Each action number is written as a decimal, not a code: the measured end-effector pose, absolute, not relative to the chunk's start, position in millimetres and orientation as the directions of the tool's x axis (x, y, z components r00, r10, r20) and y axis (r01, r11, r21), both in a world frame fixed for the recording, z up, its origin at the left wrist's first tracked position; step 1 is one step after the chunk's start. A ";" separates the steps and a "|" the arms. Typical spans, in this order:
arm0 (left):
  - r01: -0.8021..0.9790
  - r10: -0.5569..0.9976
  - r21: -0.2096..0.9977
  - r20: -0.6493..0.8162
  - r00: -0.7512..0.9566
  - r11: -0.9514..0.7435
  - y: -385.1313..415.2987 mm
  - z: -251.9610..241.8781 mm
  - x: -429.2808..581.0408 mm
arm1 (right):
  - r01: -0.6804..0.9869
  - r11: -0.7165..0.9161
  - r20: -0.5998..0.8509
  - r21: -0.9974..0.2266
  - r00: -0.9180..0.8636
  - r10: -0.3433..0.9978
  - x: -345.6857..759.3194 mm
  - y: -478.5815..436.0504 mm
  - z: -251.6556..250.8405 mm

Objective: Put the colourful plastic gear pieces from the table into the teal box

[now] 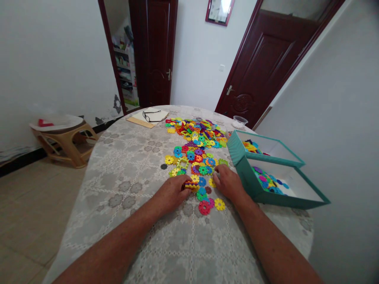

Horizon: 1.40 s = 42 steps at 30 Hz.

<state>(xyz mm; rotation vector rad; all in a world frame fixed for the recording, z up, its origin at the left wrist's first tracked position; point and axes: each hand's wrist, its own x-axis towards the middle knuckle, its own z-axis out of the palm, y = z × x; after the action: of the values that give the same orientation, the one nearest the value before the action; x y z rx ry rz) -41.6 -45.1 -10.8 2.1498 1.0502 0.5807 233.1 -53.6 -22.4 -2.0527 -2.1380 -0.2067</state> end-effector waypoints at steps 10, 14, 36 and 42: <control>0.519 0.795 0.709 0.097 0.599 -0.477 -44.6 -9.8 -41.0 | 0.987 0.069 0.222 -0.142 -0.036 0.975 239.2 -47.8 -32.8; 0.517 0.794 0.708 0.102 0.599 -0.481 -44.5 -10.1 -40.9 | 0.964 0.146 0.249 -0.222 -0.088 0.964 243.4 -46.2 -35.3; 0.532 0.792 0.690 0.101 0.601 -0.491 -46.7 -8.8 -41.3 | 0.960 0.143 0.219 -0.241 -0.090 0.971 257.2 -46.2 -37.0; 0.536 0.792 0.695 0.079 0.605 -0.479 -46.9 -6.5 -40.6 | 0.956 0.159 0.212 -0.248 -0.107 0.971 259.0 -44.0 -37.7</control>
<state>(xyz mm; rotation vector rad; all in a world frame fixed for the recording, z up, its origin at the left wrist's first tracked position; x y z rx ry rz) -40.6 -46.9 -6.5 2.1981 1.0432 0.5243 259.0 -44.0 -37.7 -1.8475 -2.1199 0.0684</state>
